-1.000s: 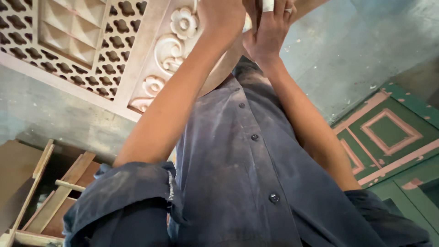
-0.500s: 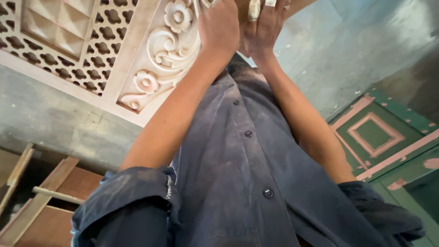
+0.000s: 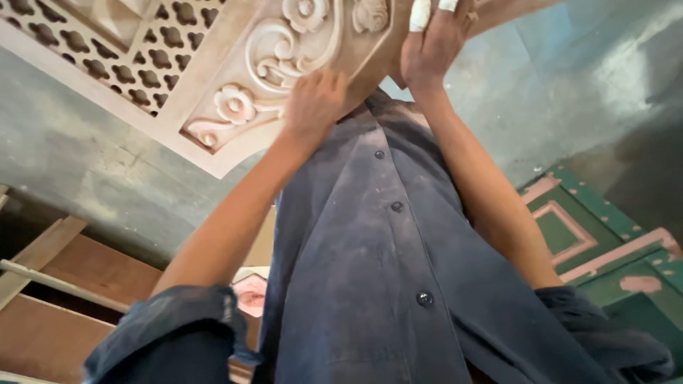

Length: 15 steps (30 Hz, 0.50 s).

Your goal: The person sands the carved floral and geometric details on a large wooden panel using a white sanding block. They move the block across the raised patterns to smooth the surface, working methodically along the panel's length.

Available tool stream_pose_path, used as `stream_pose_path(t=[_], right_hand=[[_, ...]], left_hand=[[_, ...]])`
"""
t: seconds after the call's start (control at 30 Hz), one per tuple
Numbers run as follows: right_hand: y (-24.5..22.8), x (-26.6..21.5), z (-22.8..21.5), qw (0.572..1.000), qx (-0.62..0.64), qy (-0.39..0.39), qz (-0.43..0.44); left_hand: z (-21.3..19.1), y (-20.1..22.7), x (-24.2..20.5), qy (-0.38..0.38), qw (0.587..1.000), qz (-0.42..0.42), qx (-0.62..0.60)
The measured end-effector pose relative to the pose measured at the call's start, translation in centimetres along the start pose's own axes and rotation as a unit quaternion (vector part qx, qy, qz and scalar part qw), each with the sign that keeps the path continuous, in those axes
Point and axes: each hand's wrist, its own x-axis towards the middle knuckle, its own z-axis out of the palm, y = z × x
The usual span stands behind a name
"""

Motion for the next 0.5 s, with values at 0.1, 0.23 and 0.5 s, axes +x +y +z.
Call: stream_pose_path(t=[0.1,0.23,0.5], right_hand=[[0.9,-0.3,0.7,0.989,-0.071,0.075,-0.101],[2.0,-0.8,0.7,1.000,0.012,0.000,0.000],[0.9,0.0,0.4,0.999,-0.024,0.006,-0.043]], left_hand=[[0.6,0.7,3.4,0.037,0.999,-0.023,-0.028],[0.2,-0.5,1.4,-0.037,0.998,-0.031,-0.046],[-0.1,-1.8,-2.5,0.018,0.998,-0.027,0.058]])
